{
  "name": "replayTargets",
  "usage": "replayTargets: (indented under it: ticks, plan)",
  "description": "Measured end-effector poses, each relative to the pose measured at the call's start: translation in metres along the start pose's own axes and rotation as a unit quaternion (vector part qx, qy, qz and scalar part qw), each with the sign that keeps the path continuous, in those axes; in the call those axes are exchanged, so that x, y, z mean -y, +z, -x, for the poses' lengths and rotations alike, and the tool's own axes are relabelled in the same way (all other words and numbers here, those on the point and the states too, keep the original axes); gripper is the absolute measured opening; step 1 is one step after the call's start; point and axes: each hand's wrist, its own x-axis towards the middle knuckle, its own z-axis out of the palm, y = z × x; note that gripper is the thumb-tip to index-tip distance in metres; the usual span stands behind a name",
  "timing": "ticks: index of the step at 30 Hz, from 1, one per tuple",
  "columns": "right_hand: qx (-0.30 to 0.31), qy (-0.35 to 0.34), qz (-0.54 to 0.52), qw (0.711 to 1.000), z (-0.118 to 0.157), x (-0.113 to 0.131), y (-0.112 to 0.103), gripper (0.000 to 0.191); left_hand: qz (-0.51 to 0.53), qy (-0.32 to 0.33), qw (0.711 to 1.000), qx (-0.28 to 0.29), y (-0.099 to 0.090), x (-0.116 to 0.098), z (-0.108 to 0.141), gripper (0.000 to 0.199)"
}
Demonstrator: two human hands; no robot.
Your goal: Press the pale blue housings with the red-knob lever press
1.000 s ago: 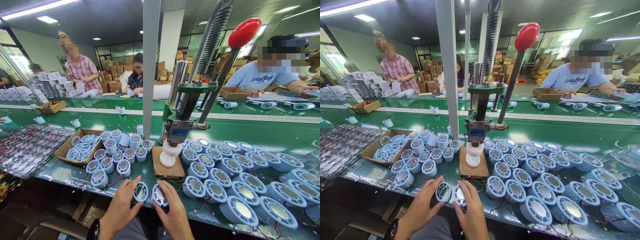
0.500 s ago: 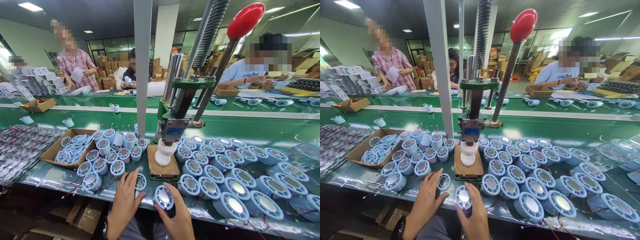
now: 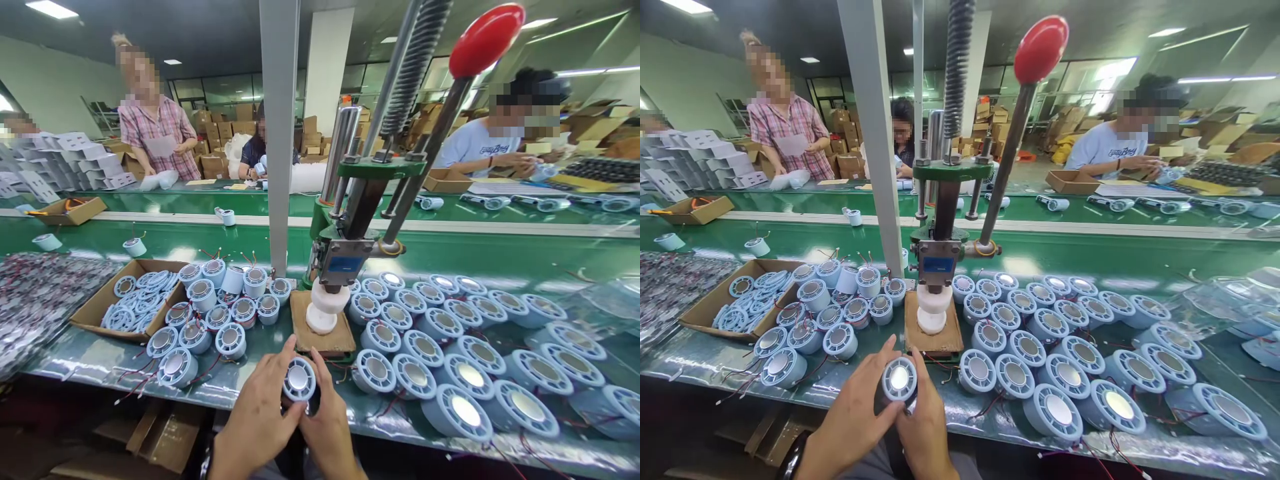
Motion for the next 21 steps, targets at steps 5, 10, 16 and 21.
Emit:
replayTargets:
  ticks: [5,10,16,21]
  plan:
    - [0.010,-0.005,0.006,1.000,0.006,0.000,0.002,0.066,0.063,-0.065,0.995,-0.052,0.022,0.007,0.008,0.079]
    - [0.146,-0.080,0.088,0.982,-0.023,0.011,-0.041,0.067,0.120,-0.091,0.987,-0.062,0.037,0.013,0.009,0.058]
    - [-0.054,-0.251,0.200,0.946,-0.208,0.097,-0.177,0.049,0.160,-0.108,0.978,-0.082,-0.015,0.001,-0.045,0.053]
    - [-0.138,-0.144,0.115,0.973,-0.353,0.149,-0.210,0.069,0.221,-0.058,0.971,-0.075,-0.017,-0.006,-0.108,0.053]
